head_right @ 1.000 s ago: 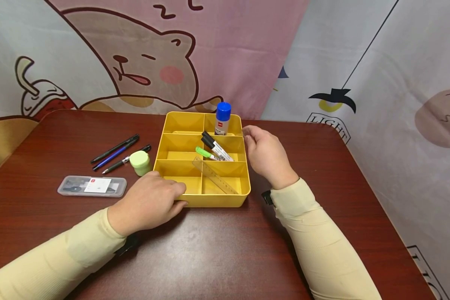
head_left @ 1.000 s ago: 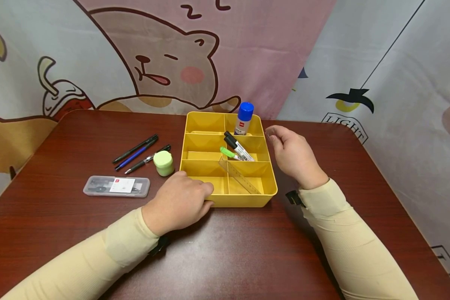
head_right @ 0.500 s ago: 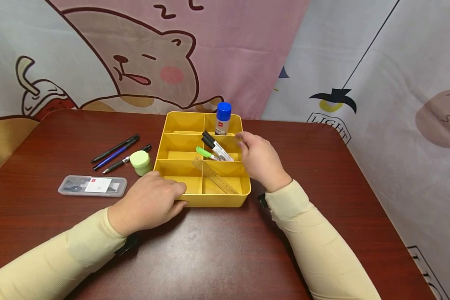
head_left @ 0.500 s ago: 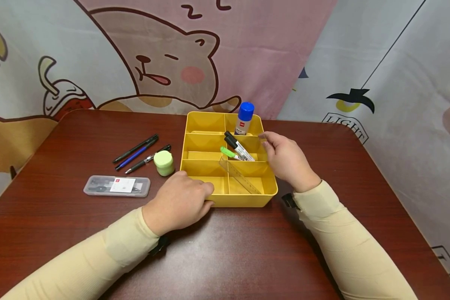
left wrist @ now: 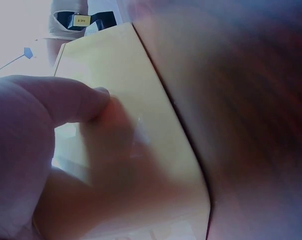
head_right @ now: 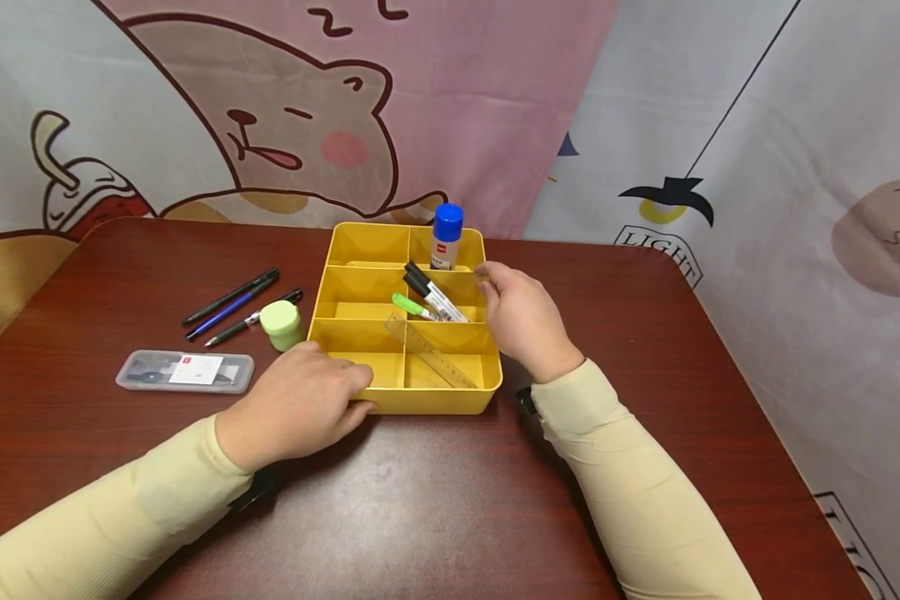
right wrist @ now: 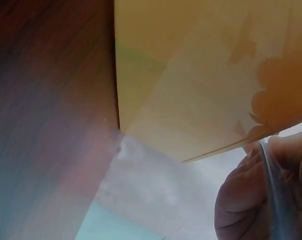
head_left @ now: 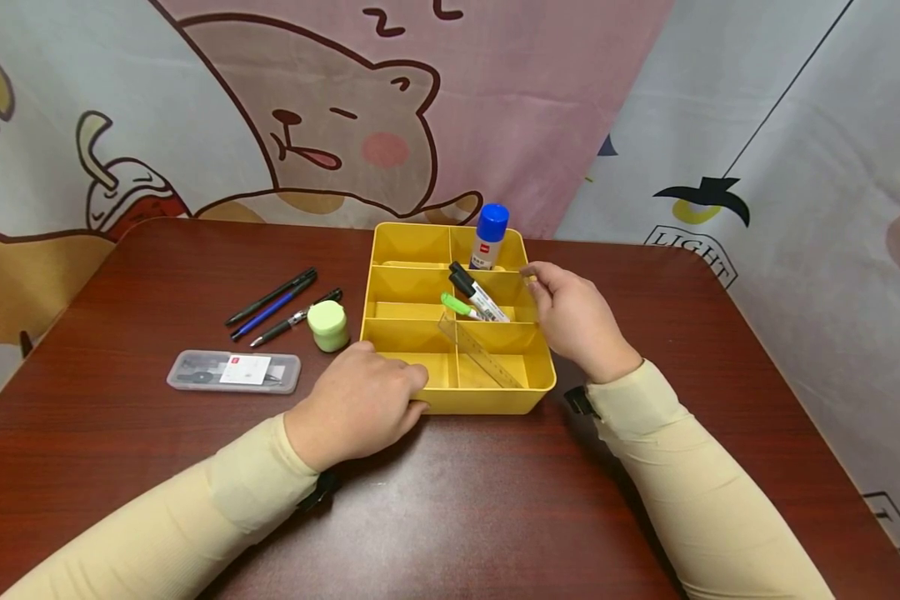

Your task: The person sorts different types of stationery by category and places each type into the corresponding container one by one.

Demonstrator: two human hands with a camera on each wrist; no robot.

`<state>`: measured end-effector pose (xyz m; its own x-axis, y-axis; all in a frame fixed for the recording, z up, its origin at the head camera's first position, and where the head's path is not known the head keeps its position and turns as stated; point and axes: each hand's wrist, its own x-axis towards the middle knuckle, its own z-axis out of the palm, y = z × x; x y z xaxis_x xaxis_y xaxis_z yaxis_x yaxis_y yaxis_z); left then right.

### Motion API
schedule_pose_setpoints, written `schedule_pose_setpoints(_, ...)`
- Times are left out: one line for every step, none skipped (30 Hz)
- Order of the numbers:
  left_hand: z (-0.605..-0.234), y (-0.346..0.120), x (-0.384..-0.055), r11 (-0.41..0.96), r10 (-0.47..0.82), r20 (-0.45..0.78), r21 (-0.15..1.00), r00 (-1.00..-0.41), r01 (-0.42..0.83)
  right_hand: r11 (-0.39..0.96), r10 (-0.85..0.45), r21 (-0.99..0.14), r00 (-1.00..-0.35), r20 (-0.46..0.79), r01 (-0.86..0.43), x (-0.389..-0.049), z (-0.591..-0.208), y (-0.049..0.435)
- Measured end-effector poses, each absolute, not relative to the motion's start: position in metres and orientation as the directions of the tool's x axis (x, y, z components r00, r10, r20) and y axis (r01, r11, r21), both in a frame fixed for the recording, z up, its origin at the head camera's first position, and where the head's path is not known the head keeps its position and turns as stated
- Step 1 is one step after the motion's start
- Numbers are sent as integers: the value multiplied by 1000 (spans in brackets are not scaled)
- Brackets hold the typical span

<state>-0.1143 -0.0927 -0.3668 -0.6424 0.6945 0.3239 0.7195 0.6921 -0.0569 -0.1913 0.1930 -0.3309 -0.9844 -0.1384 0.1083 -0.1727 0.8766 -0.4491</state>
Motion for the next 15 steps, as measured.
schedule_pose_setpoints(-367, -93, -114, 692, 695, 325, -57, -642, 720, 878, -137, -446, -984, 110, -172, -192, -331, 193)
schedule_pose_setpoints(-367, -93, -114, 692, 694, 325, -58, -642, 720, 879, -136, -444, -984, 113, -173, -192, -331, 194)
schedule_pose_setpoints(-367, -93, -114, 693, 694, 325, -58, -642, 719, 880, -136, -442, -984, 114, -173, -192, -331, 194)
schedule_pose_setpoints(-367, -93, -114, 693, 694, 324, -59, -643, 719, 880, -135, -442, -984, 116, -173, -193, -331, 194)
schedule_pose_setpoints(-366, -92, -114, 693, 694, 322, -59, -644, 718, 880, -134, -442, -984, 117, -172, -193, -332, 195)
schedule_pose_setpoints(-366, -92, -114, 694, 695, 319, -60, -645, 718, 881, -132, -442, -984, 119, -171, -194, -332, 195)
schedule_pose_setpoints(-366, -92, -114, 695, 694, 317, -61, -646, 717, 881, -130, -441, -984, 121, -171, -194, -332, 196)
schedule_pose_setpoints(-366, -92, -114, 696, 694, 314, -61, -648, 716, 882, -129, -440, -984, 121, -170, -195, -332, 197)
schedule_pose_setpoints(-366, -92, -114, 696, 694, 312, -61, -649, 715, 882, -128, -439, -984, 122, -169, -195, -332, 197)
schedule_pose_setpoints(-366, -92, -114, 697, 694, 310, -61, -650, 714, 883, -126, -438, -984, 124, -168, -196, -333, 198)
schedule_pose_setpoints(-366, -92, -114, 698, 693, 310, -61, -651, 714, 884, -126, -436, -984, 123, -167, -196, -333, 198)
schedule_pose_setpoints(-366, -92, -113, 698, 693, 310, -61, -651, 714, 886, -124, -434, -985, 120, -164, -196, -333, 199)
schedule_pose_setpoints(-366, -92, -113, 698, 693, 310, -61, -651, 713, 887, -121, -434, -986, 115, -160, -196, -333, 199)
schedule_pose_setpoints(-366, -92, -113, 698, 693, 310, -61, -651, 713, 888, -118, -433, -987, 109, -155, -197, -334, 200)
schedule_pose_setpoints(-366, -92, -113, 698, 693, 310, -61, -651, 714, 890, -116, -431, -988, 104, -149, -197, -334, 200)
